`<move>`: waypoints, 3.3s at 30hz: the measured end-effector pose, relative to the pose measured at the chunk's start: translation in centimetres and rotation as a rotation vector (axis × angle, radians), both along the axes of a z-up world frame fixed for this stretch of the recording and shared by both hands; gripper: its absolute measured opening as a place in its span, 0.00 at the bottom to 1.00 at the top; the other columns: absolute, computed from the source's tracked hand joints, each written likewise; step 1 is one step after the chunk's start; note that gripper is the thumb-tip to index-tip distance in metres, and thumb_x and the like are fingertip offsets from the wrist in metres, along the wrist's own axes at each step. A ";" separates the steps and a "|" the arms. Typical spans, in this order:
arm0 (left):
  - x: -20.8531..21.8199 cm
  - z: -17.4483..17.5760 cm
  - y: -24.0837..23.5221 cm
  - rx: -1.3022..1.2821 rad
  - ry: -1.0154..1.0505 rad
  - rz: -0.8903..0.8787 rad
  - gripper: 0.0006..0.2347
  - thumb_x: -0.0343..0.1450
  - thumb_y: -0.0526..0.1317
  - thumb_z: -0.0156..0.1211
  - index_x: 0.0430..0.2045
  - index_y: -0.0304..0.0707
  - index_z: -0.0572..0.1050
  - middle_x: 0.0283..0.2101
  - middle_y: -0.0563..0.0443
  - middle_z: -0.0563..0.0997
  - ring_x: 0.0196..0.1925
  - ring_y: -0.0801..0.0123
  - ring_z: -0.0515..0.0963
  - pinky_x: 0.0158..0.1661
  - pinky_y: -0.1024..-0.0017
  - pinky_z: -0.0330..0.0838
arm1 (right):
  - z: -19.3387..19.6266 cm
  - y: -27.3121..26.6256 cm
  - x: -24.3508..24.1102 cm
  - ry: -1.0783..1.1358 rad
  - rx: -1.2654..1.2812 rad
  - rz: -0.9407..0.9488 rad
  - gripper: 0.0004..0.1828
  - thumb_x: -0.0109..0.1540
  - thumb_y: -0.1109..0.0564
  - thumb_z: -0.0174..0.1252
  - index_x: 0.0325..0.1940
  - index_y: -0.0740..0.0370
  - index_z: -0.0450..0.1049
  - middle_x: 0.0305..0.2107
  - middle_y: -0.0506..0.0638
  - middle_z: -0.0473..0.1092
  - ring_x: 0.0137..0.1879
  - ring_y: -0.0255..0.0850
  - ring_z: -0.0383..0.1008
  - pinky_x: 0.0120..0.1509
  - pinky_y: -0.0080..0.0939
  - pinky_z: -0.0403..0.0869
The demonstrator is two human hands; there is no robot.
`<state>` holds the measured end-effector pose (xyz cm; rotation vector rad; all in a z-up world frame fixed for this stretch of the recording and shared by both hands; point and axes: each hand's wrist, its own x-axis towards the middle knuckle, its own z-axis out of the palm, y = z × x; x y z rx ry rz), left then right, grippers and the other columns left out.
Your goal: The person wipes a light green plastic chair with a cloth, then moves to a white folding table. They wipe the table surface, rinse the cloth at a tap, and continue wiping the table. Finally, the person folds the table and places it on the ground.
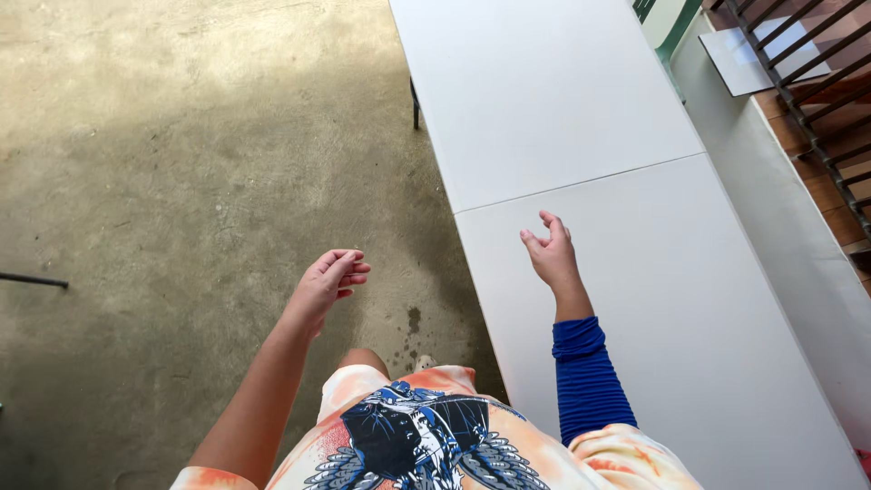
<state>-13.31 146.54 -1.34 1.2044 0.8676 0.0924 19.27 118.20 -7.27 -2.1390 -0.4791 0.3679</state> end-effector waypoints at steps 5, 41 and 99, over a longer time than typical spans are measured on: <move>7.5 -2.3 9.2 -0.017 0.088 -0.142 0.14 0.75 0.51 0.53 0.46 0.46 0.77 0.42 0.59 0.84 0.42 0.79 0.81 0.45 0.72 0.70 | -2.2 6.5 2.6 0.134 -0.204 0.049 0.37 0.61 0.41 0.62 0.70 0.59 0.64 0.64 0.65 0.63 0.54 0.48 0.77 0.57 0.46 0.76; 64.9 -14.4 2.4 1.364 0.433 -2.089 0.68 0.48 0.64 0.84 0.72 0.77 0.24 0.77 0.33 0.20 0.76 0.20 0.30 0.64 0.30 0.56 | -15.2 -9.9 44.4 0.131 -0.703 -0.672 0.55 0.56 0.28 0.62 0.80 0.47 0.48 0.77 0.60 0.38 0.82 0.59 0.37 0.79 0.69 0.40; 37.2 1.9 23.5 1.740 -0.373 -1.875 0.42 0.45 0.77 0.69 0.42 0.44 0.80 0.39 0.49 0.86 0.43 0.59 0.86 0.44 0.61 0.81 | 1.6 30.8 -14.0 -0.580 -0.680 -0.707 0.59 0.44 0.19 0.69 0.66 0.59 0.69 0.57 0.55 0.72 0.71 0.53 0.64 0.80 0.71 0.43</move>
